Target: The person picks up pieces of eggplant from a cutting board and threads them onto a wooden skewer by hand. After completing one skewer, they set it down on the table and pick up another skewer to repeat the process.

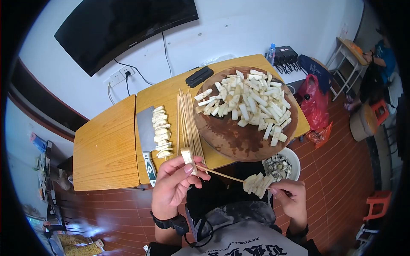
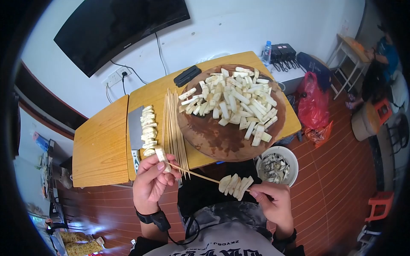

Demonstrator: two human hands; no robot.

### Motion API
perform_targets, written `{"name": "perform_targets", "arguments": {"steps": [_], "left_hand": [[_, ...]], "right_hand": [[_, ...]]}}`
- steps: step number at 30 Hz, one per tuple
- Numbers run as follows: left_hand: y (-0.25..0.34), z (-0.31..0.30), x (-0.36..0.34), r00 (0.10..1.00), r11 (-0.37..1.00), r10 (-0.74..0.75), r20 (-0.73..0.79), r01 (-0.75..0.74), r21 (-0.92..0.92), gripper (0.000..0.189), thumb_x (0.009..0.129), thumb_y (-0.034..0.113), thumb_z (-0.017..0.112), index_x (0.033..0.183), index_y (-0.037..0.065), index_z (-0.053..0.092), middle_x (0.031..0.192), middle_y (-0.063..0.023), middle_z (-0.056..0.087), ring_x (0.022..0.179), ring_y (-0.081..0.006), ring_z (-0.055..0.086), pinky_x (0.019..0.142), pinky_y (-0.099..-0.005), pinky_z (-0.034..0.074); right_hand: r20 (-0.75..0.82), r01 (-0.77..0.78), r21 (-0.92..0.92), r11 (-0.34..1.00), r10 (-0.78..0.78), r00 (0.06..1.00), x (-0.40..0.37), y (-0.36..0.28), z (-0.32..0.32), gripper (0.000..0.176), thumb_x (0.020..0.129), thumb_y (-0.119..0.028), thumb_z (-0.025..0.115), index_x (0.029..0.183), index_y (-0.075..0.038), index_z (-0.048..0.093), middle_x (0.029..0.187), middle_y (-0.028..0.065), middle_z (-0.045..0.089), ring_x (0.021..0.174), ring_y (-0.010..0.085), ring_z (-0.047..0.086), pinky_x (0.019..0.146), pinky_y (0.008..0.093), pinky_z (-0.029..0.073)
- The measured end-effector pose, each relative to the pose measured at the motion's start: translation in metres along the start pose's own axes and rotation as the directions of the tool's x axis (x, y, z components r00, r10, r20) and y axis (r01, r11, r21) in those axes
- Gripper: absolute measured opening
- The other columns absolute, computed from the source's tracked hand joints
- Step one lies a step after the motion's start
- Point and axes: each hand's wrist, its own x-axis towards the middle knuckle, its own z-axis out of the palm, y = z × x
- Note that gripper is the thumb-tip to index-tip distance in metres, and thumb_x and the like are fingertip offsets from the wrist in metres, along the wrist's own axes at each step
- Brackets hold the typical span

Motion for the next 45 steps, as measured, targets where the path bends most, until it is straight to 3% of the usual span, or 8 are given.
{"name": "perform_targets", "arguments": {"steps": [3, 9, 15, 21, 27, 30, 33, 45], "left_hand": [[0.000, 0.010, -0.001, 0.991, 0.980, 0.051, -0.122, -0.025, 0.199, 0.035, 0.099, 0.004, 0.051, 0.124, -0.019, 0.056, 0.105, -0.0314, 0.067, 0.088, -0.0372, 0.073, 0.069, -0.0340, 0.064], [-0.001, 0.019, -0.003, 0.980, 0.985, 0.093, -0.178, -0.065, 0.158, 0.034, 0.099, 0.004, 0.052, 0.124, -0.019, 0.056, 0.109, -0.0328, 0.067, 0.095, -0.0403, 0.072, 0.074, -0.0384, 0.065], [-0.008, 0.011, -0.005, 0.974, 0.949, 0.191, -0.122, -0.151, 0.278, 0.030, 0.096, 0.003, 0.061, 0.122, -0.013, 0.060, 0.109, -0.0253, 0.070, 0.101, -0.0333, 0.071, 0.084, -0.0381, 0.062], [-0.010, 0.003, -0.007, 0.968, 0.957, 0.211, -0.133, -0.177, 0.230, 0.032, 0.089, -0.001, 0.070, 0.120, -0.010, 0.064, 0.112, -0.0239, 0.070, 0.099, -0.0249, 0.071, 0.086, -0.0323, 0.058], [-0.006, 0.019, -0.007, 0.956, 0.928, 0.231, -0.182, -0.161, 0.335, 0.029, 0.090, -0.003, 0.067, 0.117, -0.012, 0.065, 0.117, -0.0256, 0.068, 0.102, -0.0284, 0.071, 0.089, -0.0363, 0.060], [-0.004, 0.015, -0.006, 0.969, 0.961, 0.186, -0.161, -0.146, 0.234, 0.030, 0.091, -0.004, 0.067, 0.121, -0.009, 0.066, 0.112, -0.0203, 0.071, 0.103, -0.0257, 0.070, 0.093, -0.0373, 0.059], [-0.006, 0.016, -0.006, 0.958, 0.940, 0.218, -0.188, -0.154, 0.305, 0.023, 0.095, -0.002, 0.061, 0.115, -0.013, 0.066, 0.113, -0.0243, 0.068, 0.102, -0.0325, 0.071, 0.087, -0.0391, 0.062], [-0.007, 0.008, -0.008, 0.951, 0.864, 0.289, -0.112, -0.208, 0.458, 0.020, 0.092, -0.003, 0.066, 0.110, -0.009, 0.069, 0.106, -0.0197, 0.070, 0.095, -0.0270, 0.071, 0.085, -0.0375, 0.060]], "right_hand": [[-0.006, -0.001, -0.013, 1.000, 0.001, 1.000, 0.000, 0.000, -0.001, 0.008, 0.083, 0.004, 0.070, 0.090, 0.001, 0.073, 0.069, 0.0114, 0.066, 0.056, 0.0213, 0.060, 0.055, 0.0302, 0.044], [-0.030, 0.011, -0.015, 1.000, -0.012, 0.999, -0.001, 0.004, 0.000, 0.009, 0.083, 0.004, 0.071, 0.090, 0.001, 0.074, 0.070, 0.0120, 0.066, 0.057, 0.0221, 0.060, 0.055, 0.0305, 0.044], [-0.011, 0.041, -0.032, 0.999, -0.041, 0.999, 0.000, 0.001, -0.001, 0.010, 0.082, 0.004, 0.071, 0.090, 0.000, 0.074, 0.069, 0.0119, 0.066, 0.056, 0.0237, 0.061, 0.055, 0.0308, 0.044], [-0.004, 0.049, -0.031, 0.998, -0.050, 0.999, 0.001, -0.001, -0.002, 0.010, 0.082, 0.005, 0.071, 0.090, 0.000, 0.074, 0.069, 0.0122, 0.067, 0.056, 0.0237, 0.061, 0.055, 0.0309, 0.045], [-0.027, 0.040, -0.036, 0.999, -0.041, 0.999, 0.000, 0.004, 0.000, 0.011, 0.081, 0.005, 0.071, 0.090, 0.000, 0.074, 0.070, 0.0124, 0.067, 0.057, 0.0235, 0.061, 0.055, 0.0306, 0.045], [-0.032, 0.038, -0.034, 0.999, -0.040, 0.999, 0.001, 0.005, 0.000, 0.011, 0.081, 0.005, 0.071, 0.090, 0.000, 0.074, 0.070, 0.0125, 0.067, 0.057, 0.0235, 0.061, 0.055, 0.0307, 0.045], [-0.021, 0.033, -0.038, 0.999, -0.034, 0.999, 0.001, 0.003, -0.001, 0.011, 0.080, 0.005, 0.070, 0.089, 0.000, 0.074, 0.070, 0.0127, 0.067, 0.057, 0.0239, 0.061, 0.055, 0.0308, 0.045], [-0.025, 0.053, -0.062, 0.997, -0.055, 0.998, -0.001, 0.001, -0.003, 0.010, 0.080, 0.006, 0.070, 0.088, 0.000, 0.074, 0.067, 0.0125, 0.065, 0.056, 0.0249, 0.060, 0.054, 0.0316, 0.044]]}}
